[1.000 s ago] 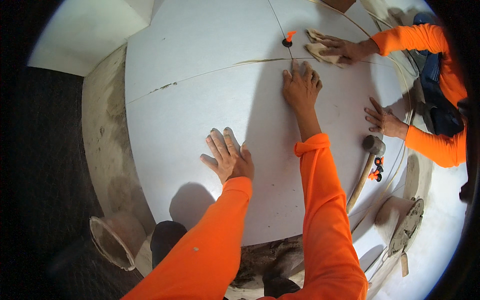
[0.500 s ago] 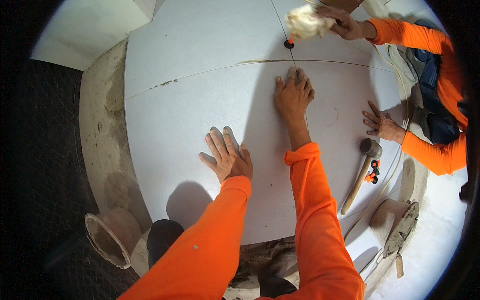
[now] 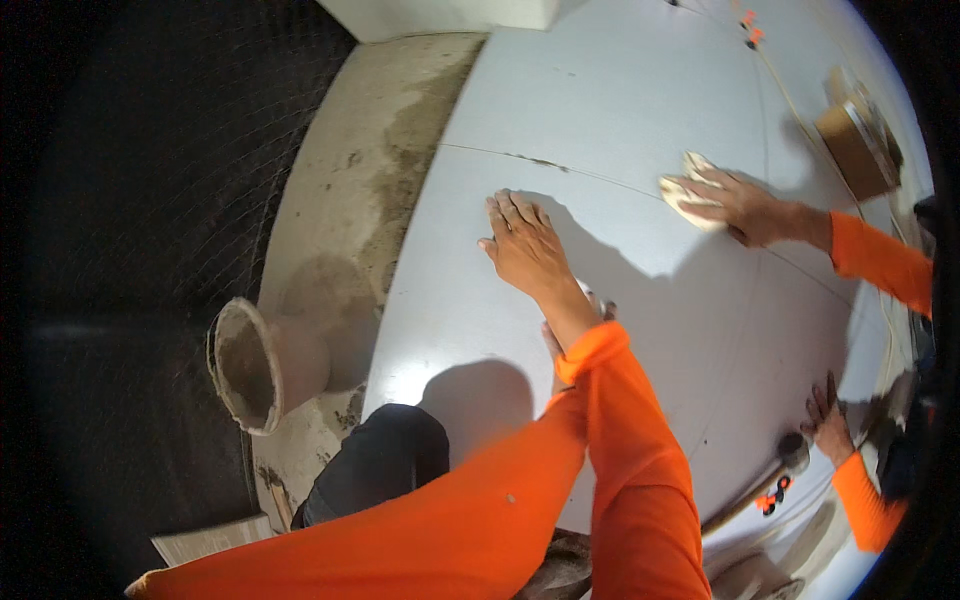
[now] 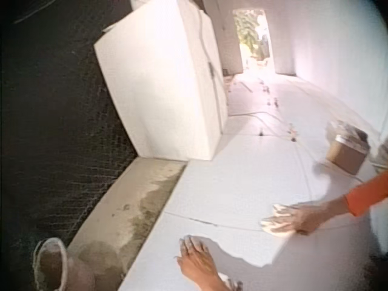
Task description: The person spreads cement on the floor with a trowel, places a large white tile, and taps it with a rubber mallet to level it. They insert orange tile spacers between tiles and wipe the surface with a cloth. The person repeats this process for multiple tiles.
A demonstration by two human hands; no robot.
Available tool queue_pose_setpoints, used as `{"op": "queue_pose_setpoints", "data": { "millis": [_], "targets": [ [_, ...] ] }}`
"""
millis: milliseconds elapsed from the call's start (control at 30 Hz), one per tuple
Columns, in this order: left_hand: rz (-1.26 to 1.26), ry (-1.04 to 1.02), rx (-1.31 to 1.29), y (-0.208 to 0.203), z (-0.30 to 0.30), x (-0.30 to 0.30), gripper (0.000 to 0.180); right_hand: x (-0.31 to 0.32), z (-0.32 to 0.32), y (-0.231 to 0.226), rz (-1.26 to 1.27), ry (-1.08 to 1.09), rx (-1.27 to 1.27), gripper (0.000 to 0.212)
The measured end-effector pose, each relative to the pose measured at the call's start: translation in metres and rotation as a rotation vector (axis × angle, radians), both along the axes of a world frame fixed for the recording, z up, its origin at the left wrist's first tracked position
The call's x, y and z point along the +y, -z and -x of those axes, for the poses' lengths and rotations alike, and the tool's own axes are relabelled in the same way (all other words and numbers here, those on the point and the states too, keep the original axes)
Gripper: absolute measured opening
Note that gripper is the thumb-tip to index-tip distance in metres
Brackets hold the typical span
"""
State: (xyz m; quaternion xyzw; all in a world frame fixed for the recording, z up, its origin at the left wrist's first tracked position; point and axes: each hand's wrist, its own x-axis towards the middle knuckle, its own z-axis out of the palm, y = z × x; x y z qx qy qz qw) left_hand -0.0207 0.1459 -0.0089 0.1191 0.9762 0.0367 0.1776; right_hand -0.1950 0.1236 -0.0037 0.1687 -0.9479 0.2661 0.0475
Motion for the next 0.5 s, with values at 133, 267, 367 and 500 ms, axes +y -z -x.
{"op": "queue_pose_setpoints", "data": {
  "millis": [133,267,367,500],
  "targets": [
    [-0.156,-0.035,0.113,0.01,-0.003,0.002,0.077,-0.064,0.064,0.02,-0.154,0.038,0.037,0.069],
    [-0.317,-0.068,0.201,0.022,-0.004,0.001,0.075,-0.094,0.106,0.039,-0.165,0.1,0.0,0.072],
    [-0.439,-0.098,0.27,0.03,-0.006,-0.001,0.074,-0.098,0.112,0.043,-0.108,0.105,0.015,0.074],
    [-0.66,-0.159,0.371,0.034,-0.006,-0.002,0.073,-0.101,0.109,0.036,-0.126,0.089,0.038,0.073]
  ]
}}
